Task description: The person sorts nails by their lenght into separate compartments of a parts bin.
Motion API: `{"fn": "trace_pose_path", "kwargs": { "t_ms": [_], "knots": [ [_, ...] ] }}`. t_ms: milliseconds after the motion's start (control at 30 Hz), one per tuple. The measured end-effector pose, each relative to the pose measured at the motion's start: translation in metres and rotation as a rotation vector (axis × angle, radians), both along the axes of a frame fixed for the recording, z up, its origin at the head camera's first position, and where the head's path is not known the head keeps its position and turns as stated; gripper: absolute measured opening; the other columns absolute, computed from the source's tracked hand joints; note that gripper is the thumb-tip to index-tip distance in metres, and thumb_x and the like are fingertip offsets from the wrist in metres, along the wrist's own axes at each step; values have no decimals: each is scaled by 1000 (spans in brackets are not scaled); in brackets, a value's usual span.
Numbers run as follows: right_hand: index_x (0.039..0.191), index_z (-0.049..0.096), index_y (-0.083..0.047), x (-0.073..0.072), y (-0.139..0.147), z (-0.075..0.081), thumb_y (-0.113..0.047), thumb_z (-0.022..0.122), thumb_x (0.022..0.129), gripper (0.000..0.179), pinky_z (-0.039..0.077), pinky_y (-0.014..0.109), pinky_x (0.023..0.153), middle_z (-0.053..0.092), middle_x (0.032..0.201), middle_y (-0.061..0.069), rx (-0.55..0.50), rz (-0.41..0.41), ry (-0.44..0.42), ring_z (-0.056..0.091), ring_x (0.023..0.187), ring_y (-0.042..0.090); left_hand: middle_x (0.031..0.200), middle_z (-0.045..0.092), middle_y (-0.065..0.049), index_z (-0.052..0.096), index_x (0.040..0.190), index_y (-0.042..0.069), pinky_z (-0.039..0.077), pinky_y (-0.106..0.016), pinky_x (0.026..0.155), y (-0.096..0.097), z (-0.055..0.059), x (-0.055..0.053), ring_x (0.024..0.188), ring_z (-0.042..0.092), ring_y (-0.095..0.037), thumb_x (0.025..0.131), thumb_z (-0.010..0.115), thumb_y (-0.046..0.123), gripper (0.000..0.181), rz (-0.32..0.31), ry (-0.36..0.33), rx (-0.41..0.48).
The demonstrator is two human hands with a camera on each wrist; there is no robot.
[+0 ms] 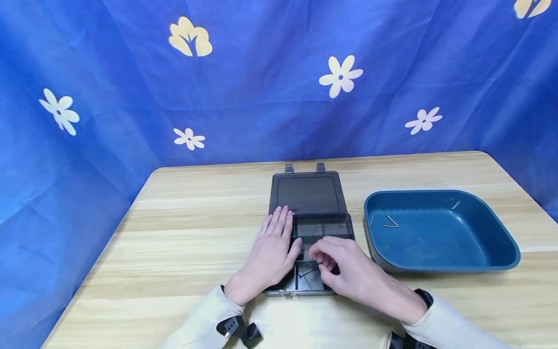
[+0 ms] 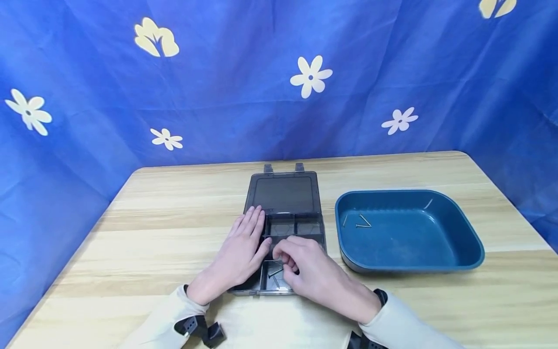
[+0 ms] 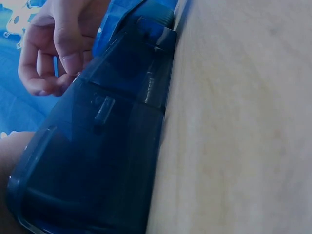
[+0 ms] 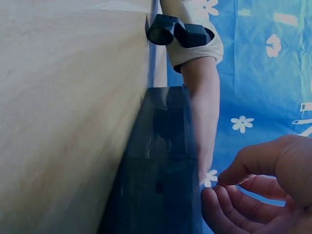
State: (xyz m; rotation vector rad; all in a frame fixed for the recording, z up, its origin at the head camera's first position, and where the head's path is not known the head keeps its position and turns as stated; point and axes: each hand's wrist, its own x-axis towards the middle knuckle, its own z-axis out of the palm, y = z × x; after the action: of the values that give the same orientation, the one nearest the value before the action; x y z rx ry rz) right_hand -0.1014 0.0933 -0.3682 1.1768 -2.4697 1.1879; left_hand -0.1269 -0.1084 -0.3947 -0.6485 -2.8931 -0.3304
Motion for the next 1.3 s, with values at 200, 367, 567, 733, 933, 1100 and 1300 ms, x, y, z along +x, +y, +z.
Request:
{"fn": "trace_pose_path", "kwargs": {
  "t_ms": [200, 367, 567, 733, 933, 1100, 1300],
  "knots": [
    [93, 67, -7, -9, 26, 7, 12, 66, 72, 28, 52, 15, 62, 66, 84, -3, -7, -91, 93, 56, 72, 1, 154, 27, -23, 33, 145, -8, 16, -48, 119, 1, -1, 0, 145, 21, -35, 101, 39, 34, 62, -9, 9, 0],
    [92, 68, -7, -22, 62, 14, 11, 68, 71, 27, 52, 17, 60, 66, 82, -5, 37, -229, 152, 56, 69, 1, 154, 27, -24, 33, 145, -9, 16, -48, 119, 1, -2, -1, 145, 20, -35, 101, 40, 33, 61, -14, 11, 4],
    [90, 67, -9, -36, 101, 20, 7, 68, 73, 23, 51, 22, 58, 60, 75, -8, 140, -392, 168, 53, 65, 2, 154, 27, -23, 33, 145, -9, 15, -47, 119, 1, -2, -2, 146, 20, -35, 101, 39, 33, 61, -15, 13, 3],
    [88, 67, -9, -46, 123, 16, 8, 70, 72, 23, 49, 18, 58, 60, 72, -10, 168, -425, 188, 53, 64, 1, 155, 26, -23, 32, 145, -8, 14, -47, 119, 0, -3, -1, 146, 19, -34, 101, 39, 33, 61, -13, 5, 9],
    [86, 66, -8, -56, 137, 11, 8, 70, 70, 23, 48, 20, 57, 59, 70, -8, 217, -457, 206, 54, 63, 3, 155, 27, -23, 33, 145, -8, 15, -47, 119, 0, -2, -1, 146, 20, -34, 101, 39, 34, 61, -7, 12, 1],
    [85, 66, -6, -62, 140, 6, 7, 68, 70, 20, 48, 23, 56, 59, 69, -7, 255, -469, 183, 54, 61, 5, 154, 27, -23, 33, 145, -8, 16, -47, 119, 0, -1, 0, 145, 21, -35, 101, 40, 34, 61, -7, 16, -1],
    [87, 67, -5, -69, 139, -2, 4, 70, 72, 17, 46, 27, 55, 61, 71, -2, 322, -472, 89, 55, 64, 10, 154, 28, -23, 34, 145, -8, 16, -47, 119, 0, 0, 0, 145, 21, -35, 101, 40, 33, 61, -7, 19, -1]
  ]
}}
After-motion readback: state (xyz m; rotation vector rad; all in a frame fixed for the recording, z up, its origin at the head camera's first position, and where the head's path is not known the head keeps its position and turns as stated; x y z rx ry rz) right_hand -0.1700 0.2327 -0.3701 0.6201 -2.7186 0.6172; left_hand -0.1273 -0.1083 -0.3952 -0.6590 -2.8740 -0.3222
